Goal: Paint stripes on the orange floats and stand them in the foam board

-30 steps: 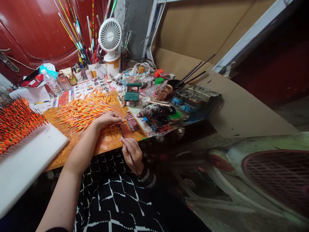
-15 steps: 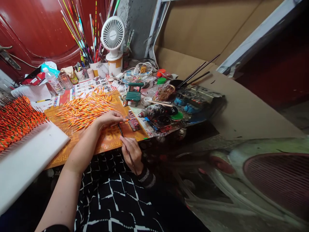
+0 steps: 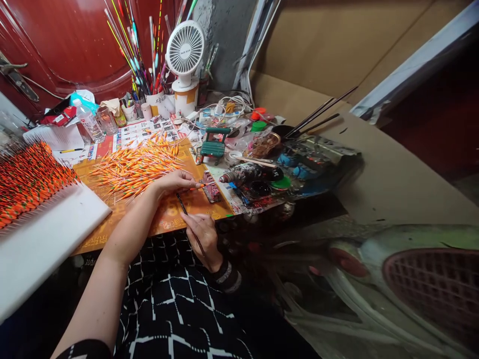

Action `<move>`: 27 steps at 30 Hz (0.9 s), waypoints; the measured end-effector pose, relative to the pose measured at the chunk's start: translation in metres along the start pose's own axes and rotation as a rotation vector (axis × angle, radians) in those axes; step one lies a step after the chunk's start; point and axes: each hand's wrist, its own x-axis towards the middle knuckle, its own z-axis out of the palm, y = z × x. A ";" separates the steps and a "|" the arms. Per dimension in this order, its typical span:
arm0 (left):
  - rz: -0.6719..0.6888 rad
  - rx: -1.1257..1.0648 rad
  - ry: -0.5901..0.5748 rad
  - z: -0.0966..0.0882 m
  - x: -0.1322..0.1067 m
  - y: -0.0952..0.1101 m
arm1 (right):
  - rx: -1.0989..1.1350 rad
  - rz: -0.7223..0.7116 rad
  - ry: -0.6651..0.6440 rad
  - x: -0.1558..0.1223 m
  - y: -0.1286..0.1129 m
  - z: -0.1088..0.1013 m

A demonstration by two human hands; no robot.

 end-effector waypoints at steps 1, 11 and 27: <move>-0.004 -0.001 0.002 0.000 0.000 0.000 | -0.010 0.005 -0.012 0.000 0.000 0.000; 0.011 -0.035 0.002 0.002 -0.002 0.000 | -0.010 -0.021 -0.027 -0.001 0.000 -0.002; -0.005 -0.044 -0.105 -0.015 -0.033 0.007 | -0.479 -0.048 0.097 0.067 0.038 -0.068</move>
